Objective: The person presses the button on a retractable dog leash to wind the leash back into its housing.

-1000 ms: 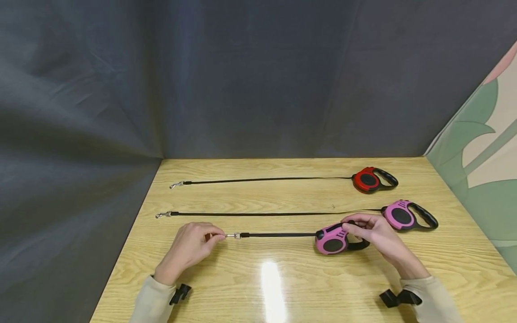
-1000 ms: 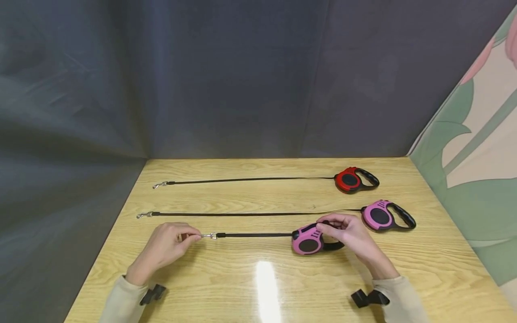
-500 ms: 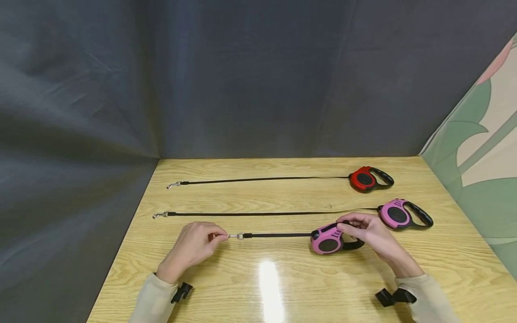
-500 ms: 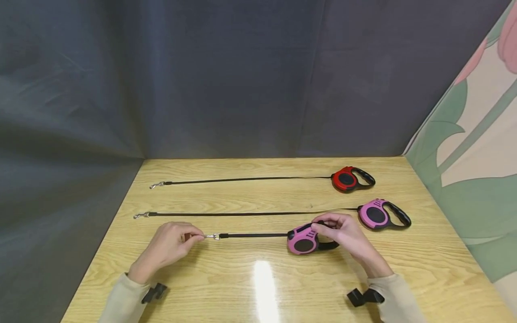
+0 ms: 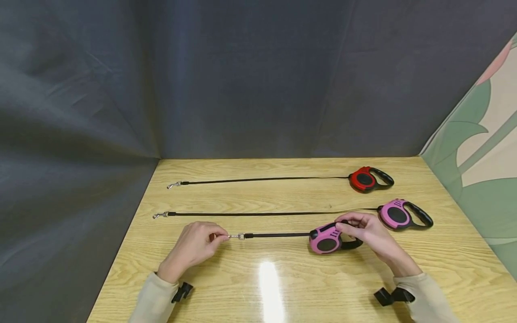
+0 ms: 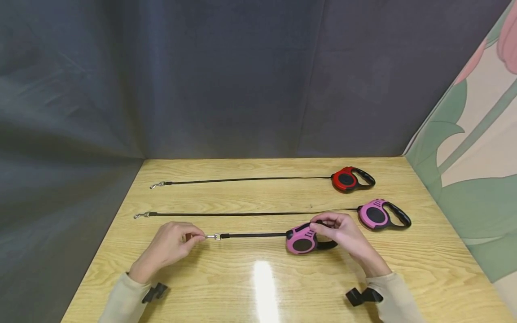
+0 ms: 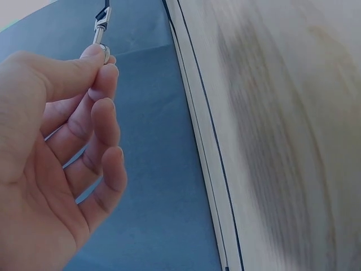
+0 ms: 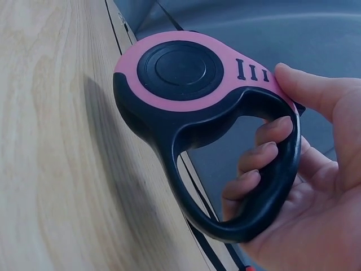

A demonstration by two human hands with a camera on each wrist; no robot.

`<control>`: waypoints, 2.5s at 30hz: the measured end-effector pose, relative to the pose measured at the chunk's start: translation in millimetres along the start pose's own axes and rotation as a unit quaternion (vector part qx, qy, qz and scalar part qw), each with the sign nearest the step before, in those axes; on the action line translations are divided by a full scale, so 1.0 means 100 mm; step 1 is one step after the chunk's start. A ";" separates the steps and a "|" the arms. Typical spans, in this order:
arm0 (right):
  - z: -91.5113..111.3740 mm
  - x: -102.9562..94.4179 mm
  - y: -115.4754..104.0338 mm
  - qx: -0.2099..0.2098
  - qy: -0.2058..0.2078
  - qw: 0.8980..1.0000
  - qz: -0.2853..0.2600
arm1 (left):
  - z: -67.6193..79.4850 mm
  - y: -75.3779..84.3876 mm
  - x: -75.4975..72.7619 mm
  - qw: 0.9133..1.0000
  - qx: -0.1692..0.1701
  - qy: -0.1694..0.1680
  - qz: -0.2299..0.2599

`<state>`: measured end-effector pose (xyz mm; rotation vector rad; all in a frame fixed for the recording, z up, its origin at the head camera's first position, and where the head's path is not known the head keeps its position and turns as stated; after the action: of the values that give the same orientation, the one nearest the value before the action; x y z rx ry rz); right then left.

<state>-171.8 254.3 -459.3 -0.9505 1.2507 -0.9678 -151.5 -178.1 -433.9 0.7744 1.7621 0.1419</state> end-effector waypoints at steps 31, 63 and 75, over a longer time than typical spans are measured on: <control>-0.01 0.09 -0.02 -0.010 -0.009 1.000 -0.015 | -0.02 0.06 0.02 1.000 0.006 -0.007 0.004; 0.03 0.18 -0.05 -0.015 -0.023 0.999 -0.031 | -0.19 0.28 0.12 0.998 0.052 -0.027 0.005; 0.04 0.21 -0.07 -0.008 -0.022 0.999 -0.029 | -0.23 0.37 0.17 0.997 0.071 -0.032 0.013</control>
<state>-167.0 231.9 -458.8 -1.0203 1.2014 -0.9789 -158.4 -133.4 -423.3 0.8958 1.7152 0.0080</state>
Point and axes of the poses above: each hand's wrist, its own z-axis away from the middle knuckle, its own x-axis out of the palm, y = z × x, the point moved 6 cm from there along -z, towards the middle knuckle, and after that the axes turned 12 degrees about y, right-handed, at the moved point
